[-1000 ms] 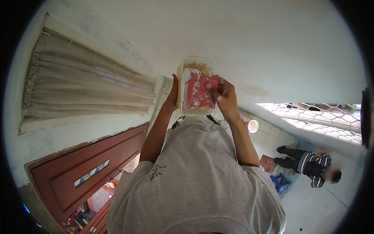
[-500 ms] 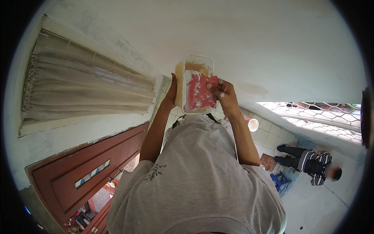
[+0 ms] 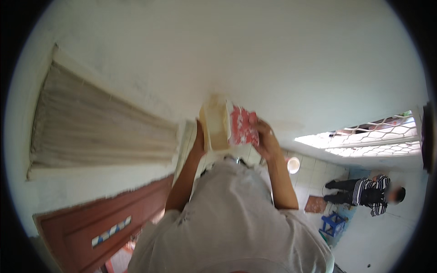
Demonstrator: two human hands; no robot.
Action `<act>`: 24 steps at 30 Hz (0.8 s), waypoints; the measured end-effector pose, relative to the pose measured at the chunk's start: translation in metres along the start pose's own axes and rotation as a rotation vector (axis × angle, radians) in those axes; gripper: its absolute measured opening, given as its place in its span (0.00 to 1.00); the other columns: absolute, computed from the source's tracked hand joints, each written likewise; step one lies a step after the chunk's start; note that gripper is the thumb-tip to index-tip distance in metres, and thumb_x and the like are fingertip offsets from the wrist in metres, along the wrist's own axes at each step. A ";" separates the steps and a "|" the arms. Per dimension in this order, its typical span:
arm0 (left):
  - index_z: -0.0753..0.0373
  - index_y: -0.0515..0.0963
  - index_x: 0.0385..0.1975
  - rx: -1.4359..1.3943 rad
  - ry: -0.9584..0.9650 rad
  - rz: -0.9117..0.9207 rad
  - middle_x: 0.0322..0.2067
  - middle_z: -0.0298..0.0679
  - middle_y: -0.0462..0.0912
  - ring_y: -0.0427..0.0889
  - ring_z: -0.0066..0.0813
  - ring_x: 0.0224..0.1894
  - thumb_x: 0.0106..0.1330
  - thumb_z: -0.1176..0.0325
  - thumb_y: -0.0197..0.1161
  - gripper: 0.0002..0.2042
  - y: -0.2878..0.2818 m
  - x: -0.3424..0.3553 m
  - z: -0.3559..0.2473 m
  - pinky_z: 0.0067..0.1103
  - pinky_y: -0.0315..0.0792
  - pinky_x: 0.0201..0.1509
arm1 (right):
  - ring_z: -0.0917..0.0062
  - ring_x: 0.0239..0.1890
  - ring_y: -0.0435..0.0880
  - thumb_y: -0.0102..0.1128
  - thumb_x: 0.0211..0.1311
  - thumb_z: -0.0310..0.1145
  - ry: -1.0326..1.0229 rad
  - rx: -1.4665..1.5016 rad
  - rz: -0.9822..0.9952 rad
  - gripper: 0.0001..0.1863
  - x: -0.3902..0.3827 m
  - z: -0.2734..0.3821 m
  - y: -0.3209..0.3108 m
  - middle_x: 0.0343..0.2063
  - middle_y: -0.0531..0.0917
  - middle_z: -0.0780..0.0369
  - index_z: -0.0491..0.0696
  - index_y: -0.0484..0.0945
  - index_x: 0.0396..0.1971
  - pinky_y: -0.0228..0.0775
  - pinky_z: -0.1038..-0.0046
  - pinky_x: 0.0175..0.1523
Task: The person applies plaster to a ceiling using a scraper and a container of material.
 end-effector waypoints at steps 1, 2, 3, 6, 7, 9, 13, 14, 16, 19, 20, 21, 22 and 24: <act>0.50 0.57 0.75 0.014 0.051 -0.002 0.63 0.35 0.71 0.74 0.33 0.60 0.69 0.24 0.35 0.43 0.001 0.002 0.002 0.33 0.71 0.66 | 0.77 0.50 0.83 0.56 0.70 0.26 -0.022 0.053 -0.004 0.19 -0.002 0.007 0.010 0.50 0.81 0.60 0.38 0.71 0.58 0.78 0.73 0.57; 0.52 0.51 0.77 0.026 0.099 -0.005 0.71 0.39 0.65 0.69 0.37 0.69 0.69 0.25 0.34 0.45 0.000 0.006 0.006 0.37 0.67 0.72 | 0.76 0.52 0.83 0.55 0.70 0.26 -0.033 0.070 -0.003 0.19 -0.002 0.010 0.004 0.50 0.81 0.60 0.40 0.70 0.59 0.78 0.72 0.58; 0.53 0.52 0.77 0.015 0.099 -0.001 0.71 0.40 0.65 0.69 0.38 0.69 0.69 0.25 0.35 0.45 -0.002 0.010 0.012 0.38 0.67 0.72 | 0.76 0.53 0.82 0.55 0.70 0.25 -0.047 0.086 0.001 0.20 0.002 0.016 -0.002 0.50 0.81 0.61 0.41 0.69 0.60 0.79 0.70 0.58; 0.50 0.57 0.75 -0.031 0.256 0.129 0.66 0.35 0.71 0.70 0.35 0.68 0.72 0.28 0.34 0.40 0.049 0.008 0.002 0.35 0.64 0.73 | 0.78 0.54 0.82 0.55 0.73 0.28 -0.248 0.049 -0.073 0.21 -0.019 0.062 0.032 0.52 0.82 0.61 0.42 0.69 0.63 0.79 0.69 0.59; 0.51 0.56 0.75 -0.099 0.243 0.123 0.68 0.34 0.69 0.68 0.35 0.70 0.72 0.28 0.34 0.41 0.057 0.011 0.005 0.35 0.63 0.74 | 0.78 0.55 0.81 0.54 0.73 0.27 -0.335 0.018 -0.078 0.20 -0.028 0.082 0.044 0.52 0.81 0.62 0.43 0.69 0.62 0.77 0.69 0.59; 0.51 0.54 0.76 -0.164 0.229 0.109 0.70 0.34 0.65 0.65 0.34 0.72 0.71 0.27 0.35 0.42 0.069 0.022 0.010 0.35 0.61 0.75 | 0.77 0.56 0.80 0.53 0.72 0.26 -0.484 -0.030 -0.105 0.19 -0.043 0.111 0.058 0.51 0.80 0.64 0.45 0.70 0.61 0.74 0.70 0.60; 0.48 0.51 0.77 -0.127 0.235 0.129 0.72 0.31 0.60 0.62 0.33 0.73 0.69 0.24 0.37 0.43 0.111 0.041 0.009 0.35 0.61 0.75 | 0.83 0.52 0.78 0.54 0.77 0.35 -0.939 -0.308 -0.169 0.17 -0.065 0.184 0.067 0.49 0.79 0.65 0.44 0.72 0.59 0.72 0.72 0.60; 0.47 0.51 0.77 -0.144 0.232 0.162 0.72 0.30 0.60 0.62 0.32 0.73 0.69 0.24 0.38 0.43 0.116 0.045 0.009 0.34 0.62 0.75 | 0.84 0.49 0.77 0.54 0.78 0.37 -1.046 -0.388 -0.240 0.17 -0.072 0.200 0.073 0.46 0.80 0.66 0.43 0.73 0.57 0.71 0.74 0.57; 0.47 0.52 0.76 -0.166 0.210 0.205 0.71 0.30 0.60 0.62 0.31 0.72 0.69 0.24 0.39 0.43 0.132 0.044 0.009 0.33 0.62 0.74 | 0.85 0.43 0.76 0.53 0.79 0.40 -1.252 -0.611 -0.404 0.18 -0.089 0.235 0.078 0.39 0.81 0.66 0.40 0.76 0.54 0.70 0.78 0.52; 0.46 0.52 0.76 -0.173 0.176 0.239 0.71 0.30 0.61 0.63 0.31 0.72 0.69 0.25 0.39 0.42 0.150 0.035 0.010 0.33 0.63 0.73 | 0.86 0.36 0.72 0.55 0.78 0.39 -1.569 -0.910 -0.613 0.18 -0.113 0.287 0.098 0.31 0.80 0.65 0.37 0.78 0.52 0.66 0.82 0.44; 0.46 0.52 0.76 -0.166 0.168 0.263 0.71 0.30 0.61 0.63 0.31 0.72 0.69 0.25 0.39 0.42 0.156 0.035 0.016 0.33 0.63 0.73 | 0.85 0.37 0.75 0.56 0.77 0.37 -1.663 -0.981 -0.679 0.17 -0.122 0.307 0.099 0.33 0.82 0.65 0.38 0.79 0.51 0.68 0.81 0.45; 0.46 0.52 0.76 -0.159 0.174 0.270 0.71 0.30 0.62 0.64 0.32 0.72 0.69 0.25 0.39 0.42 0.154 0.033 0.018 0.33 0.64 0.73 | 0.83 0.37 0.78 0.57 0.77 0.35 -1.745 -1.044 -0.729 0.15 -0.122 0.324 0.100 0.35 0.83 0.65 0.38 0.80 0.51 0.70 0.79 0.47; 0.46 0.53 0.76 -0.157 0.166 0.276 0.71 0.30 0.62 0.64 0.32 0.72 0.69 0.25 0.39 0.42 0.154 0.032 0.022 0.33 0.64 0.73 | 0.81 0.37 0.80 0.58 0.75 0.33 -1.880 -1.167 -0.785 0.14 -0.126 0.338 0.115 0.37 0.85 0.62 0.38 0.79 0.52 0.72 0.77 0.46; 0.46 0.53 0.76 -0.151 0.146 0.293 0.70 0.31 0.63 0.64 0.32 0.71 0.69 0.25 0.39 0.42 0.152 0.031 0.031 0.33 0.64 0.73 | 0.74 0.37 0.84 0.59 0.71 0.28 -2.118 -1.392 -0.881 0.14 -0.119 0.359 0.144 0.42 0.86 0.58 0.40 0.80 0.52 0.76 0.72 0.44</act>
Point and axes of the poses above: each hand's wrist, its own x-axis towards the middle knuckle, its own y-axis out of the palm, z = x × y, the point moved 3 cm from there along x, towards the middle knuckle
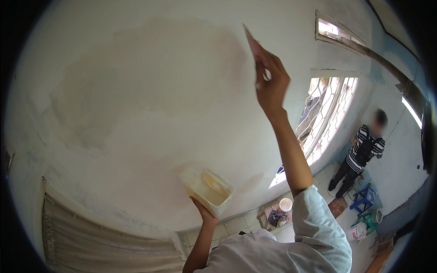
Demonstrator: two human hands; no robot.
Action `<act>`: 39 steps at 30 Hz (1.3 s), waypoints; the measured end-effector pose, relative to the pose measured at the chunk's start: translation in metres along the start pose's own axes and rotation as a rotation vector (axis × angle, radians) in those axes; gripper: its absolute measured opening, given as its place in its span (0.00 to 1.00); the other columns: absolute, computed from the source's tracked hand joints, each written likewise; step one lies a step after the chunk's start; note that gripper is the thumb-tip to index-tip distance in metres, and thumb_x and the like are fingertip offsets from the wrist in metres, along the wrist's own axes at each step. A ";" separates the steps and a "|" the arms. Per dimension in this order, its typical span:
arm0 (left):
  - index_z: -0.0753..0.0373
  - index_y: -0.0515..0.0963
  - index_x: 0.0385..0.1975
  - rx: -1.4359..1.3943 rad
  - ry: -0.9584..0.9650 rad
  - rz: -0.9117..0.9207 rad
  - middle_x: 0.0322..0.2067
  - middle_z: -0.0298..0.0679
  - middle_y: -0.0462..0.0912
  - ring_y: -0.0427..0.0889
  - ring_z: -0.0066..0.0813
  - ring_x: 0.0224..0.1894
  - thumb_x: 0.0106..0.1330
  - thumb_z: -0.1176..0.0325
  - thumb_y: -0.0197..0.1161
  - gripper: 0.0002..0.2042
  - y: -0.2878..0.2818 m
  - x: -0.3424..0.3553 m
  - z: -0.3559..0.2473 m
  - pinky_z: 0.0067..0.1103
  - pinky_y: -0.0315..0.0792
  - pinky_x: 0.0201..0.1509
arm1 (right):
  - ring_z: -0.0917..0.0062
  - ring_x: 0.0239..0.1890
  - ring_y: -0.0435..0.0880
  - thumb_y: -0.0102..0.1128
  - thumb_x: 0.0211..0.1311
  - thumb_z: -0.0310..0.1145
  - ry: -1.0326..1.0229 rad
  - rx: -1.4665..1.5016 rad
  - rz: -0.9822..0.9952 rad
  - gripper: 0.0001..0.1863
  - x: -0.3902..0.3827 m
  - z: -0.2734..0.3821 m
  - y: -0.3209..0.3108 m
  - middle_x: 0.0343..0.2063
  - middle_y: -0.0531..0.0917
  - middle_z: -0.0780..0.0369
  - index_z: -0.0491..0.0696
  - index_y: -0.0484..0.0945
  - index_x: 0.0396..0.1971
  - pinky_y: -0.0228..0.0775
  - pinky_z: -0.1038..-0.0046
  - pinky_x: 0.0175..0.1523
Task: The person applies plaster to a ceiling using a scraper and a container of material.
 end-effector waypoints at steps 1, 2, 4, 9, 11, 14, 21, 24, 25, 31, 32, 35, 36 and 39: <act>0.46 0.53 0.76 0.000 -0.017 -0.008 0.70 0.30 0.63 0.64 0.31 0.71 0.69 0.25 0.39 0.42 -0.003 0.000 0.005 0.33 0.63 0.73 | 0.70 0.38 0.86 0.60 0.68 0.26 -0.123 -0.072 -0.026 0.14 0.005 0.004 0.014 0.45 0.86 0.56 0.42 0.81 0.51 0.78 0.69 0.44; 0.46 0.52 0.76 0.001 -0.034 -0.019 0.70 0.30 0.62 0.64 0.31 0.72 0.69 0.24 0.39 0.42 -0.008 0.000 0.009 0.34 0.63 0.74 | 0.67 0.39 0.85 0.60 0.66 0.25 -0.164 -0.198 0.043 0.15 -0.004 0.009 0.034 0.45 0.85 0.57 0.43 0.82 0.52 0.78 0.67 0.43; 0.45 0.53 0.76 0.005 -0.055 -0.047 0.70 0.29 0.63 0.64 0.31 0.72 0.69 0.24 0.38 0.42 -0.009 -0.006 0.016 0.34 0.63 0.74 | 0.66 0.40 0.84 0.62 0.63 0.25 -0.286 -0.325 0.163 0.18 -0.039 0.018 0.068 0.45 0.85 0.58 0.46 0.82 0.53 0.78 0.66 0.41; 0.46 0.53 0.76 0.004 -0.054 -0.061 0.70 0.29 0.63 0.63 0.30 0.72 0.69 0.24 0.39 0.42 -0.015 -0.018 0.011 0.33 0.62 0.74 | 0.70 0.38 0.83 0.65 0.60 0.27 -0.358 -0.059 0.482 0.15 -0.148 0.083 0.057 0.44 0.85 0.59 0.46 0.84 0.48 0.78 0.69 0.40; 0.46 0.53 0.76 0.005 -0.016 -0.039 0.70 0.30 0.62 0.63 0.31 0.72 0.68 0.23 0.39 0.43 -0.021 -0.022 0.010 0.34 0.62 0.74 | 0.71 0.37 0.83 0.66 0.59 0.24 -0.187 0.094 0.555 0.15 -0.162 0.083 0.044 0.43 0.85 0.59 0.46 0.84 0.47 0.80 0.69 0.40; 0.47 0.53 0.76 0.006 0.003 -0.056 0.71 0.31 0.62 0.63 0.33 0.72 0.67 0.23 0.38 0.44 -0.015 -0.025 0.009 0.35 0.62 0.74 | 0.69 0.37 0.85 0.64 0.56 0.20 -0.051 0.180 0.356 0.20 -0.135 0.046 0.023 0.44 0.87 0.63 0.49 0.83 0.50 0.80 0.67 0.43; 0.46 0.53 0.76 -0.025 -0.039 -0.112 0.71 0.32 0.61 0.63 0.34 0.72 0.66 0.21 0.38 0.45 -0.016 -0.026 0.008 0.36 0.63 0.73 | 0.68 0.38 0.88 0.65 0.61 0.20 -0.139 -0.105 -0.017 0.17 0.024 -0.024 0.007 0.42 0.86 0.59 0.49 0.86 0.50 0.81 0.71 0.41; 0.46 0.54 0.76 -0.017 -0.056 -0.125 0.71 0.31 0.62 0.64 0.33 0.72 0.65 0.21 0.39 0.46 -0.021 -0.020 0.016 0.36 0.64 0.73 | 0.69 0.41 0.88 0.68 0.58 0.24 -0.302 -0.177 0.114 0.15 0.000 -0.013 0.044 0.43 0.86 0.60 0.50 0.87 0.45 0.82 0.71 0.42; 0.46 0.54 0.76 -0.010 -0.055 -0.101 0.70 0.31 0.63 0.64 0.33 0.72 0.66 0.21 0.39 0.45 -0.015 -0.020 0.018 0.36 0.64 0.73 | 0.70 0.44 0.87 0.68 0.56 0.26 -0.379 -0.196 0.140 0.14 -0.030 -0.004 0.050 0.43 0.86 0.60 0.50 0.87 0.44 0.82 0.71 0.42; 0.46 0.54 0.76 0.005 -0.038 -0.045 0.70 0.29 0.63 0.64 0.32 0.71 0.67 0.22 0.38 0.44 -0.024 -0.019 0.025 0.34 0.63 0.74 | 0.70 0.47 0.87 0.67 0.56 0.31 -0.474 0.015 0.546 0.23 -0.200 0.039 0.031 0.50 0.84 0.60 0.52 0.84 0.54 0.81 0.74 0.42; 0.46 0.54 0.76 -0.005 -0.050 -0.044 0.70 0.29 0.63 0.64 0.32 0.72 0.67 0.22 0.38 0.44 -0.026 -0.019 0.028 0.34 0.62 0.74 | 0.69 0.45 0.87 0.66 0.56 0.29 -0.420 0.088 0.628 0.21 -0.220 0.037 0.023 0.48 0.85 0.61 0.51 0.84 0.53 0.82 0.73 0.41; 0.47 0.53 0.76 -0.010 -0.049 -0.055 0.71 0.30 0.62 0.63 0.32 0.72 0.67 0.22 0.38 0.44 -0.028 -0.020 0.027 0.34 0.61 0.74 | 0.67 0.42 0.88 0.65 0.55 0.22 -0.269 0.195 0.558 0.18 -0.213 0.025 0.009 0.43 0.86 0.62 0.49 0.84 0.48 0.83 0.70 0.39; 0.47 0.52 0.76 -0.008 -0.048 -0.056 0.71 0.30 0.62 0.63 0.32 0.72 0.67 0.22 0.38 0.45 -0.027 -0.020 0.027 0.34 0.61 0.75 | 0.66 0.41 0.89 0.65 0.55 0.20 -0.222 0.204 0.482 0.17 -0.196 0.016 0.004 0.42 0.86 0.62 0.49 0.85 0.46 0.83 0.69 0.39; 0.46 0.51 0.77 0.008 -0.029 -0.106 0.71 0.31 0.61 0.62 0.32 0.73 0.67 0.22 0.37 0.45 -0.033 -0.022 0.023 0.34 0.60 0.75 | 0.67 0.39 0.88 0.66 0.59 0.20 0.005 0.007 0.148 0.12 -0.120 -0.024 0.000 0.41 0.87 0.59 0.46 0.84 0.43 0.82 0.71 0.38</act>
Point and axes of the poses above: each hand's wrist, its own x-axis towards the middle knuckle, its own y-axis out of the palm, z = x × y, the point moved 3 cm from there along x, towards the middle knuckle
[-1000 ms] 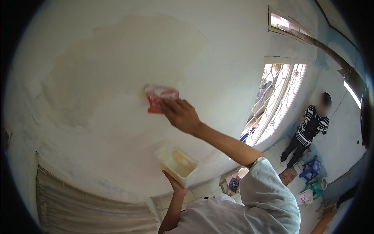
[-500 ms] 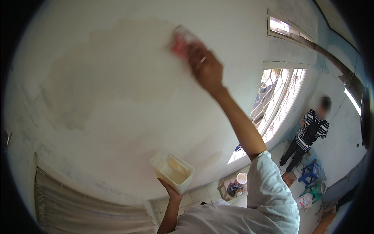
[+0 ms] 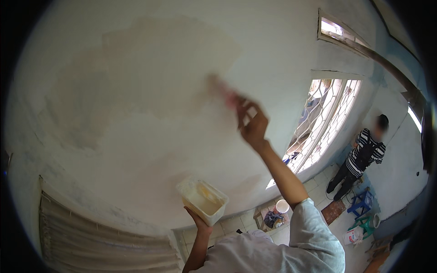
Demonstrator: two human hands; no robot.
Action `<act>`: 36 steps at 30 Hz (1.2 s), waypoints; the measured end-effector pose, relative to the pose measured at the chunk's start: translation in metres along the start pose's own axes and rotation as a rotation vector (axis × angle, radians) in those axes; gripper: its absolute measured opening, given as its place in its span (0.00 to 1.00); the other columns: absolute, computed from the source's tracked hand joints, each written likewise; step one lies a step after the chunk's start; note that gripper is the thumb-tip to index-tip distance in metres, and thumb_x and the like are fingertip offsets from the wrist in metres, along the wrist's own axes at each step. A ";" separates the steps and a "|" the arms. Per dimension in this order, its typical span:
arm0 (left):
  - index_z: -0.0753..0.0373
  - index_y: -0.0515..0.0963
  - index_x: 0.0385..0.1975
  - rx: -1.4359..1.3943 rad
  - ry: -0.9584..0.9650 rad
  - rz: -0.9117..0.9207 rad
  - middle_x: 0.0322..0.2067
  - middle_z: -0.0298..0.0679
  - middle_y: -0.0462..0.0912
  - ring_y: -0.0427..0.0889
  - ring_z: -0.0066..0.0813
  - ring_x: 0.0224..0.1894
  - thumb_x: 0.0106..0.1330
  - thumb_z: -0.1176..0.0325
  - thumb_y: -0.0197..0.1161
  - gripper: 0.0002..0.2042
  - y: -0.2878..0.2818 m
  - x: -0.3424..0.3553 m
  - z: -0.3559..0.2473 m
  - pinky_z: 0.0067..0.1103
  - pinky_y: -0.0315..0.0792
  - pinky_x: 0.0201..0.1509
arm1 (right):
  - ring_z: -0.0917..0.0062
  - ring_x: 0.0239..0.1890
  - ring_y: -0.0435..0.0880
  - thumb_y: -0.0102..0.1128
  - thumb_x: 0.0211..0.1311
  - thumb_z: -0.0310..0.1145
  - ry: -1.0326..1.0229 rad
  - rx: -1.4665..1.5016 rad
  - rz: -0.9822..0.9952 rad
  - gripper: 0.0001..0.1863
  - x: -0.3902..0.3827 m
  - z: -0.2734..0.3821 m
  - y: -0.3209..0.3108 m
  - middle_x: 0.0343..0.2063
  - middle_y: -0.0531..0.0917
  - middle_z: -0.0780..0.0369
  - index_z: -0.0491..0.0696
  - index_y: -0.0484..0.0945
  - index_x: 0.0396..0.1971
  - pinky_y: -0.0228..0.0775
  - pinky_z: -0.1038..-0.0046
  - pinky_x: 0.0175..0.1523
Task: The person applies plaster to a ceiling using a scraper and a container of material.
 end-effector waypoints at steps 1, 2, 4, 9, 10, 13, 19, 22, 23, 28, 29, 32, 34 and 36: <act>0.46 0.51 0.77 0.009 0.005 0.003 0.71 0.31 0.61 0.62 0.32 0.73 0.67 0.22 0.37 0.45 0.001 0.000 0.001 0.34 0.60 0.75 | 0.68 0.39 0.88 0.67 0.60 0.20 0.012 -0.063 -0.090 0.12 0.034 -0.004 -0.012 0.42 0.86 0.59 0.45 0.85 0.44 0.82 0.71 0.38; 0.46 0.51 0.77 0.017 0.016 0.002 0.71 0.31 0.61 0.62 0.32 0.73 0.67 0.22 0.37 0.45 0.002 0.001 0.000 0.34 0.61 0.75 | 0.69 0.39 0.88 0.67 0.61 0.20 0.025 -0.118 -0.178 0.12 0.060 -0.006 -0.018 0.44 0.86 0.59 0.44 0.86 0.45 0.81 0.71 0.38; 0.46 0.51 0.77 0.022 0.021 -0.004 0.71 0.30 0.61 0.62 0.32 0.72 0.67 0.22 0.38 0.45 0.006 0.003 0.002 0.35 0.61 0.74 | 0.69 0.38 0.87 0.68 0.58 0.20 0.027 -0.062 -0.224 0.14 0.093 -0.006 -0.008 0.44 0.86 0.60 0.46 0.87 0.45 0.81 0.71 0.37; 0.45 0.51 0.77 0.023 0.016 -0.019 0.71 0.30 0.61 0.63 0.32 0.72 0.67 0.22 0.37 0.45 0.008 0.007 -0.001 0.34 0.61 0.74 | 0.75 0.35 0.87 0.69 0.56 0.25 -0.243 -0.154 -0.006 0.15 0.046 0.038 0.063 0.42 0.86 0.66 0.53 0.87 0.44 0.79 0.74 0.32; 0.45 0.51 0.77 0.023 0.033 -0.022 0.71 0.30 0.61 0.63 0.32 0.72 0.67 0.22 0.37 0.44 0.000 0.008 -0.003 0.35 0.61 0.74 | 0.74 0.41 0.87 0.70 0.56 0.28 -0.354 -0.084 0.119 0.15 0.022 0.062 0.072 0.45 0.86 0.65 0.54 0.87 0.45 0.79 0.74 0.34; 0.45 0.51 0.77 0.008 0.041 0.009 0.72 0.30 0.60 0.62 0.32 0.72 0.67 0.22 0.37 0.44 -0.013 0.014 -0.002 0.35 0.61 0.74 | 0.76 0.59 0.81 0.67 0.58 0.37 -0.586 -0.130 0.471 0.20 -0.088 0.075 0.085 0.60 0.79 0.64 0.57 0.85 0.53 0.79 0.77 0.44; 0.46 0.51 0.77 -0.020 0.071 0.031 0.72 0.31 0.59 0.62 0.34 0.73 0.67 0.22 0.38 0.45 -0.021 0.016 -0.007 0.35 0.60 0.75 | 0.70 0.50 0.87 0.63 0.62 0.31 -0.303 0.228 0.735 0.18 -0.110 0.066 0.058 0.56 0.83 0.62 0.55 0.83 0.53 0.83 0.70 0.49; 0.47 0.51 0.77 -0.019 0.085 0.002 0.72 0.32 0.60 0.62 0.35 0.73 0.67 0.23 0.38 0.45 -0.008 0.014 -0.017 0.35 0.61 0.75 | 0.69 0.38 0.89 0.67 0.66 0.28 0.028 0.288 0.143 0.10 0.002 0.028 0.042 0.41 0.89 0.60 0.44 0.84 0.45 0.82 0.71 0.42; 0.47 0.51 0.76 -0.025 0.088 0.009 0.72 0.33 0.60 0.62 0.36 0.73 0.67 0.23 0.38 0.45 -0.016 0.016 -0.018 0.35 0.61 0.75 | 0.68 0.37 0.88 0.68 0.65 0.27 0.106 0.227 0.017 0.08 0.049 0.027 0.028 0.42 0.89 0.59 0.45 0.85 0.43 0.81 0.71 0.40; 0.48 0.52 0.76 0.011 0.065 0.021 0.71 0.33 0.62 0.64 0.35 0.72 0.67 0.22 0.38 0.45 -0.016 0.022 -0.019 0.35 0.62 0.74 | 0.70 0.41 0.87 0.65 0.66 0.27 -0.160 -0.115 -0.220 0.10 0.169 0.012 0.007 0.44 0.86 0.59 0.48 0.87 0.45 0.80 0.69 0.41; 0.48 0.52 0.76 0.013 0.069 0.031 0.71 0.33 0.62 0.64 0.35 0.71 0.67 0.22 0.38 0.45 -0.018 0.027 -0.016 0.35 0.63 0.74 | 0.70 0.41 0.87 0.66 0.65 0.28 -0.217 -0.189 -0.141 0.10 0.159 0.018 0.019 0.45 0.86 0.59 0.49 0.87 0.46 0.80 0.69 0.41; 0.48 0.52 0.76 -0.023 0.045 0.041 0.71 0.33 0.62 0.64 0.35 0.72 0.67 0.22 0.38 0.45 -0.024 0.030 -0.017 0.35 0.62 0.74 | 0.71 0.41 0.88 0.68 0.59 0.29 -0.321 -0.082 0.115 0.16 0.080 0.041 0.070 0.48 0.86 0.62 0.54 0.87 0.48 0.81 0.68 0.40; 0.49 0.52 0.76 -0.040 0.023 0.033 0.71 0.33 0.61 0.63 0.35 0.72 0.68 0.23 0.38 0.45 -0.021 0.026 -0.016 0.35 0.60 0.75 | 0.75 0.50 0.85 0.68 0.56 0.31 -0.588 -0.104 0.351 0.20 0.001 0.059 0.079 0.53 0.83 0.65 0.55 0.85 0.51 0.80 0.72 0.42; 0.49 0.52 0.76 -0.032 0.011 0.012 0.72 0.33 0.60 0.62 0.36 0.72 0.68 0.23 0.37 0.44 -0.016 0.023 -0.014 0.35 0.59 0.76 | 0.77 0.51 0.85 0.68 0.56 0.35 -0.641 -0.023 0.472 0.22 -0.071 0.069 0.072 0.52 0.84 0.66 0.56 0.85 0.53 0.79 0.73 0.42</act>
Point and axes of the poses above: each hand's wrist, its own x-axis towards the middle knuckle, its own y-axis out of the palm, z = x × y, the point moved 3 cm from there along x, towards the middle knuckle
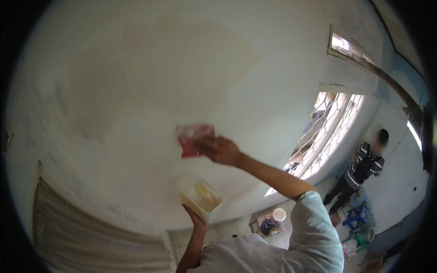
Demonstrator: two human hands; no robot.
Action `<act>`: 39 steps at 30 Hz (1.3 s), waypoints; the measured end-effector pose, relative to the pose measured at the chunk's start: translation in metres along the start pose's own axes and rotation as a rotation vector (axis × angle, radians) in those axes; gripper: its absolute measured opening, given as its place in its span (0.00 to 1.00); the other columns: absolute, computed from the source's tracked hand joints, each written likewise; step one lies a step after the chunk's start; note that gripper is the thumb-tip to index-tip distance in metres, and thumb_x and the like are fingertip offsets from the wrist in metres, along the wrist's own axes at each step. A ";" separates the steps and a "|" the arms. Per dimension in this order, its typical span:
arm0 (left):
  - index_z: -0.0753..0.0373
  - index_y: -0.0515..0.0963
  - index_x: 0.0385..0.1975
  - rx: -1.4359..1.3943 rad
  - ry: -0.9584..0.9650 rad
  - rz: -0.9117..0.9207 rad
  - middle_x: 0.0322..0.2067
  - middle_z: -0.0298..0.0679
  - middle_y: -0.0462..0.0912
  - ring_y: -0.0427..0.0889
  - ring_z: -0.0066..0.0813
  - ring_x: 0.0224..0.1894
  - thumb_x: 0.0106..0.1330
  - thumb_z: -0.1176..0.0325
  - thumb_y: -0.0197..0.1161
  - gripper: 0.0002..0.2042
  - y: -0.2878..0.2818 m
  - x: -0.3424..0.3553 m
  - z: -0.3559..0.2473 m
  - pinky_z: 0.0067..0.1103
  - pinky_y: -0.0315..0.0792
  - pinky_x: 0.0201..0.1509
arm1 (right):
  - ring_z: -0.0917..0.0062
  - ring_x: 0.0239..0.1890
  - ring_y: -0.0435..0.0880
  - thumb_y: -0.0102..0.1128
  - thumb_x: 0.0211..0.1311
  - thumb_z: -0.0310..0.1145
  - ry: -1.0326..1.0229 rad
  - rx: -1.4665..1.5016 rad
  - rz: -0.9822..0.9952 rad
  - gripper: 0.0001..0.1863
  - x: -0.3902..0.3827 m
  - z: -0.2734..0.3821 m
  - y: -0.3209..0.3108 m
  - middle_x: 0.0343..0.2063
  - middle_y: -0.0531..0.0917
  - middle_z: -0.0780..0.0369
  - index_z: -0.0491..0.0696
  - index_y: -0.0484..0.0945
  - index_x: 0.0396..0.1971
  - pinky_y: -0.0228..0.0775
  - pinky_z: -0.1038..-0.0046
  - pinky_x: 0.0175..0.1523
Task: The person applies plaster to a ceiling using a scraper and a container of material.
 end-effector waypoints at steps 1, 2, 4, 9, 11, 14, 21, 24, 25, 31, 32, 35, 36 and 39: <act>0.48 0.52 0.77 0.004 0.034 -0.008 0.72 0.34 0.60 0.61 0.36 0.73 0.68 0.23 0.37 0.44 0.000 -0.002 0.001 0.36 0.58 0.76 | 0.73 0.48 0.85 0.65 0.59 0.34 -0.016 0.152 0.047 0.22 -0.019 0.020 0.006 0.52 0.81 0.64 0.55 0.82 0.55 0.82 0.70 0.44; 0.48 0.51 0.77 0.008 0.077 -0.026 0.73 0.34 0.60 0.60 0.37 0.74 0.69 0.24 0.36 0.44 -0.003 -0.005 -0.002 0.37 0.57 0.77 | 0.72 0.36 0.87 0.69 0.59 0.32 0.084 0.349 0.121 0.18 -0.028 0.037 0.010 0.49 0.85 0.64 0.51 0.85 0.50 0.81 0.72 0.36; 0.48 0.51 0.77 0.006 0.166 -0.051 0.73 0.34 0.59 0.59 0.37 0.74 0.69 0.24 0.35 0.44 -0.014 -0.013 -0.011 0.37 0.56 0.77 | 0.73 0.32 0.87 0.65 0.66 0.28 0.364 0.681 0.138 0.15 -0.037 0.064 0.010 0.43 0.86 0.61 0.46 0.81 0.51 0.81 0.74 0.35; 0.50 0.51 0.77 -0.042 0.252 -0.108 0.72 0.35 0.61 0.62 0.37 0.72 0.71 0.26 0.35 0.43 -0.040 -0.019 -0.012 0.35 0.59 0.76 | 0.85 0.29 0.79 0.52 0.73 0.25 1.102 1.207 -0.105 0.11 -0.050 0.084 -0.010 0.34 0.84 0.65 0.41 0.72 0.52 0.74 0.81 0.36; 0.51 0.52 0.77 -0.025 0.268 -0.164 0.72 0.35 0.62 0.63 0.37 0.72 0.72 0.27 0.35 0.42 -0.052 -0.027 -0.015 0.35 0.60 0.75 | 0.84 0.31 0.80 0.52 0.73 0.25 1.214 1.426 -0.088 0.09 -0.056 0.095 -0.013 0.34 0.85 0.64 0.41 0.73 0.49 0.74 0.79 0.37; 0.51 0.52 0.77 -0.044 0.430 -0.264 0.71 0.37 0.62 0.63 0.37 0.72 0.72 0.27 0.32 0.42 -0.038 -0.055 -0.040 0.37 0.61 0.75 | 0.80 0.26 0.84 0.55 0.70 0.24 1.145 1.502 0.214 0.08 -0.040 0.112 -0.028 0.28 0.87 0.60 0.41 0.74 0.47 0.75 0.75 0.32; 0.52 0.52 0.77 -0.124 0.437 -0.317 0.72 0.37 0.62 0.62 0.36 0.73 0.70 0.24 0.27 0.45 -0.026 -0.071 -0.011 0.35 0.60 0.75 | 0.67 0.19 0.85 0.63 0.66 0.27 0.612 1.188 0.521 0.09 -0.051 0.130 -0.051 0.18 0.83 0.56 0.40 0.76 0.43 0.75 0.67 0.27; 0.52 0.54 0.77 -0.039 0.458 -0.394 0.72 0.36 0.62 0.62 0.35 0.73 0.69 0.23 0.27 0.46 -0.001 -0.070 -0.001 0.33 0.59 0.75 | 0.61 0.19 0.83 0.63 0.65 0.30 0.510 1.025 0.618 0.12 -0.065 0.148 -0.032 0.17 0.82 0.56 0.41 0.76 0.44 0.78 0.63 0.27; 0.52 0.54 0.77 0.015 0.454 -0.396 0.72 0.36 0.62 0.62 0.35 0.73 0.69 0.23 0.27 0.46 0.005 -0.068 -0.004 0.33 0.59 0.76 | 0.60 0.19 0.83 0.62 0.64 0.29 0.475 0.993 0.638 0.11 -0.068 0.156 -0.021 0.18 0.82 0.56 0.41 0.76 0.44 0.78 0.62 0.27; 0.51 0.56 0.76 -0.023 0.380 -0.489 0.71 0.35 0.64 0.64 0.35 0.72 0.68 0.23 0.29 0.46 0.024 -0.045 0.001 0.33 0.61 0.74 | 0.58 0.22 0.86 0.58 0.63 0.27 0.425 1.053 0.716 0.14 -0.084 0.156 0.012 0.21 0.84 0.54 0.41 0.76 0.48 0.81 0.61 0.31; 0.51 0.56 0.76 -0.071 0.363 -0.500 0.71 0.35 0.65 0.65 0.35 0.71 0.68 0.22 0.30 0.46 0.026 -0.043 0.001 0.34 0.63 0.74 | 0.58 0.22 0.86 0.58 0.63 0.27 0.393 1.050 0.745 0.14 -0.090 0.155 0.015 0.21 0.85 0.54 0.41 0.76 0.48 0.81 0.61 0.31; 0.52 0.56 0.76 -0.299 0.326 -0.156 0.70 0.37 0.65 0.68 0.37 0.69 0.66 0.21 0.32 0.47 0.000 -0.029 0.012 0.36 0.68 0.71 | 0.63 0.25 0.88 0.59 0.65 0.26 0.757 1.178 0.863 0.14 -0.078 0.113 0.006 0.25 0.86 0.52 0.39 0.77 0.49 0.80 0.66 0.31; 0.52 0.56 0.76 -0.281 0.295 -0.153 0.70 0.38 0.65 0.68 0.38 0.69 0.66 0.21 0.32 0.47 -0.001 -0.023 0.013 0.36 0.68 0.71 | 0.66 0.25 0.88 0.59 0.66 0.26 0.836 1.250 0.783 0.13 -0.080 0.100 0.002 0.26 0.87 0.53 0.38 0.77 0.48 0.79 0.69 0.31; 0.52 0.55 0.76 -0.230 0.208 -0.142 0.70 0.39 0.66 0.69 0.39 0.69 0.66 0.21 0.33 0.47 0.004 -0.007 0.016 0.38 0.69 0.70 | 0.77 0.27 0.86 0.62 0.68 0.26 1.116 1.439 0.549 0.13 -0.093 0.067 -0.007 0.28 0.88 0.58 0.37 0.77 0.49 0.76 0.76 0.32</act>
Point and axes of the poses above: each hand's wrist, its own x-axis towards the middle knuckle, its own y-axis out of the palm, z = x × y, the point moved 3 cm from there along x, towards the middle knuckle
